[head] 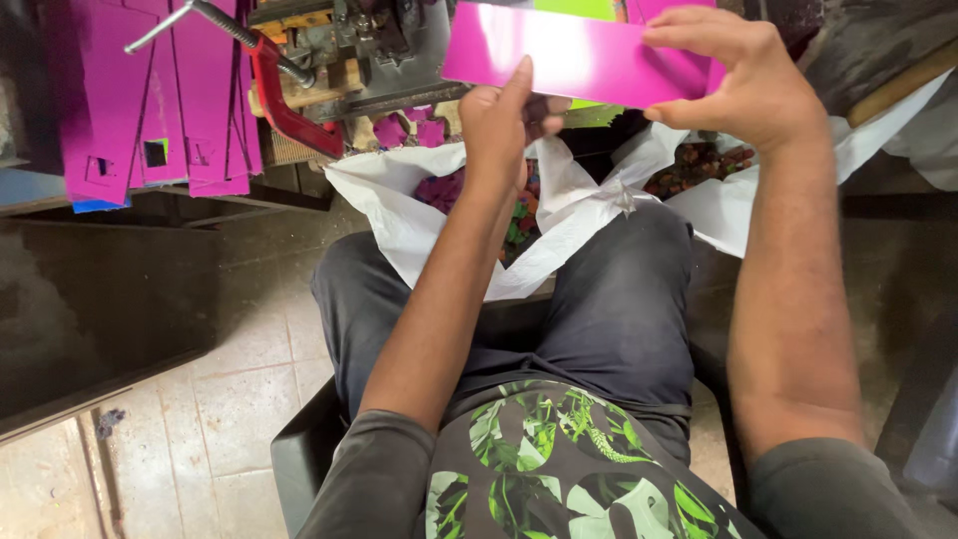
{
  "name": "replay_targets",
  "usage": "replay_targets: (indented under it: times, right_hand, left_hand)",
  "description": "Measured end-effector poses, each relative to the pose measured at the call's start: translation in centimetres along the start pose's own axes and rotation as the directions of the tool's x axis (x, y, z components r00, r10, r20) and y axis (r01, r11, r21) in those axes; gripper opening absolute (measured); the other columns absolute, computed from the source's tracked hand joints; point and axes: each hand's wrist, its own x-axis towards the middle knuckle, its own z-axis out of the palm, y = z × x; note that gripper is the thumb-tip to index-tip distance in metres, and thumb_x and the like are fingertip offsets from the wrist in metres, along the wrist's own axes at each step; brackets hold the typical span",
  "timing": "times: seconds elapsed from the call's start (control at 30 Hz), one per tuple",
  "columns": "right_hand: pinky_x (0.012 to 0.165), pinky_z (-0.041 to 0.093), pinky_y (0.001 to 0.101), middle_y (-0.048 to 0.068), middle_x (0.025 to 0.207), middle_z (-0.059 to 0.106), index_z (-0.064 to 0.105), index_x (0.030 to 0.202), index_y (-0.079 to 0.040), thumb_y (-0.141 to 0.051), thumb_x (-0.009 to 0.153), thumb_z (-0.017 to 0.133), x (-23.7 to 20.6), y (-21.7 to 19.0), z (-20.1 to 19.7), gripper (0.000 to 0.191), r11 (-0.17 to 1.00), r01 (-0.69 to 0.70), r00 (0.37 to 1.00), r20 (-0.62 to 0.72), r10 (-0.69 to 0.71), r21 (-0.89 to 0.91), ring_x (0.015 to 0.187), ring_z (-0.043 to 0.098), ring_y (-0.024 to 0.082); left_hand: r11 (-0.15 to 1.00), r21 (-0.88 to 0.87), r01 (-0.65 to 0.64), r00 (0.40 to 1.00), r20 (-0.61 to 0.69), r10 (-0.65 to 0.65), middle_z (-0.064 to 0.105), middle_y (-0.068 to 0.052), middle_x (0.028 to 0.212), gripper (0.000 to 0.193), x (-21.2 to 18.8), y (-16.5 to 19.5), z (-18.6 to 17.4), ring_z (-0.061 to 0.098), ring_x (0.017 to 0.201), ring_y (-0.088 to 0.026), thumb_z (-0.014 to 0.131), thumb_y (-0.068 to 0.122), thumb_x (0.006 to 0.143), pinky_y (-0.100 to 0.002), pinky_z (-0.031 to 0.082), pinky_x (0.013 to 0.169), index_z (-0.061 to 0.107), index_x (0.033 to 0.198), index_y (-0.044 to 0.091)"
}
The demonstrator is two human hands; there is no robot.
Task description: The person repeatedly places pink and green foam sheets into a manual hole-punching machine, presses the lever to cut a hole, and removes the punched sheet. The cutouts fall into a white bag below the machine.
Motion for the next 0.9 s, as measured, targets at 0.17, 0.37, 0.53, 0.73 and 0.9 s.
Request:
replay_targets:
  times: [0.17, 0.37, 0.53, 0.73, 0.9]
  right_hand:
    - [0.097, 0.061, 0.0339, 0.014, 0.122, 0.076, 0.073, 0.13, 0.002, -0.004, 0.088, 0.094, 0.4, 2.9, 2.7, 0.047, 0.995, 0.0, 0.982, -0.189, -0.019, -0.1, 0.111, 0.073, 0.02]
    - [0.076, 0.059, 0.0265, 0.011, 0.106, 0.079, 0.076, 0.13, 0.003, 0.001, 0.093, 0.09, 1.0, 5.0, 4.9, 0.04, 0.999, -0.036, 0.958, -0.285, 0.033, -0.003, 0.089, 0.073, 0.014]
    - [0.077, 0.06, 0.0248, 0.008, 0.098, 0.078, 0.076, 0.105, 0.006, 0.003, 0.096, 0.086, 1.8, 5.5, 6.0, 0.014, 0.979, -0.089, 0.937, -0.319, 0.144, 0.183, 0.087, 0.074, 0.012]
    - [0.079, 0.061, 0.0255, 0.009, 0.099, 0.078, 0.075, 0.104, 0.006, 0.006, 0.097, 0.084, 2.1, 5.4, 6.8, 0.011, 0.984, -0.046, 0.947, -0.306, 0.098, 0.172, 0.089, 0.076, 0.013]
    - [0.077, 0.062, 0.0252, 0.009, 0.097, 0.078, 0.075, 0.109, 0.005, 0.006, 0.097, 0.083, 2.4, 5.1, 6.7, 0.014, 0.99, -0.06, 0.945, -0.312, 0.098, 0.129, 0.088, 0.077, 0.014]
  left_hand:
    - [0.987, -0.161, -0.011, 0.994, -0.113, -0.007, 0.075, -0.024, 0.087, 0.043, 2.3, -0.2, -0.5, 0.08, 0.075, -0.029, 0.057, 0.032, 0.101, -0.033, 0.067, 0.06, 0.064, 0.099, -0.011]
    - [0.99, 0.118, 0.08, 0.99, -0.121, -0.066, 0.076, -0.027, 0.082, 0.046, 2.4, 1.4, -2.8, 0.077, 0.065, -0.029, 0.054, 0.034, 0.103, -0.033, 0.06, 0.052, 0.059, 0.104, -0.011]
    - [0.261, 0.906, -0.334, 0.832, 0.153, 0.533, 0.078, -0.016, 0.089, 0.047, -2.1, 0.9, -6.4, 0.078, 0.075, -0.026, 0.065, 0.026, 0.109, -0.039, 0.061, 0.069, 0.05, 0.151, 0.012]
    - [0.021, 0.985, -0.171, 0.903, 0.149, 0.403, 0.072, -0.017, 0.081, 0.074, -3.4, 2.4, -8.1, 0.07, 0.068, -0.036, 0.065, 0.022, 0.101, -0.049, 0.055, 0.063, 0.025, 0.163, 0.014]
    - [-0.157, 0.975, -0.16, 0.933, 0.201, 0.299, 0.07, -0.013, 0.072, 0.074, -3.4, 3.8, -7.5, 0.069, 0.06, -0.032, 0.062, 0.021, 0.102, -0.046, 0.054, 0.056, 0.021, 0.163, 0.009]
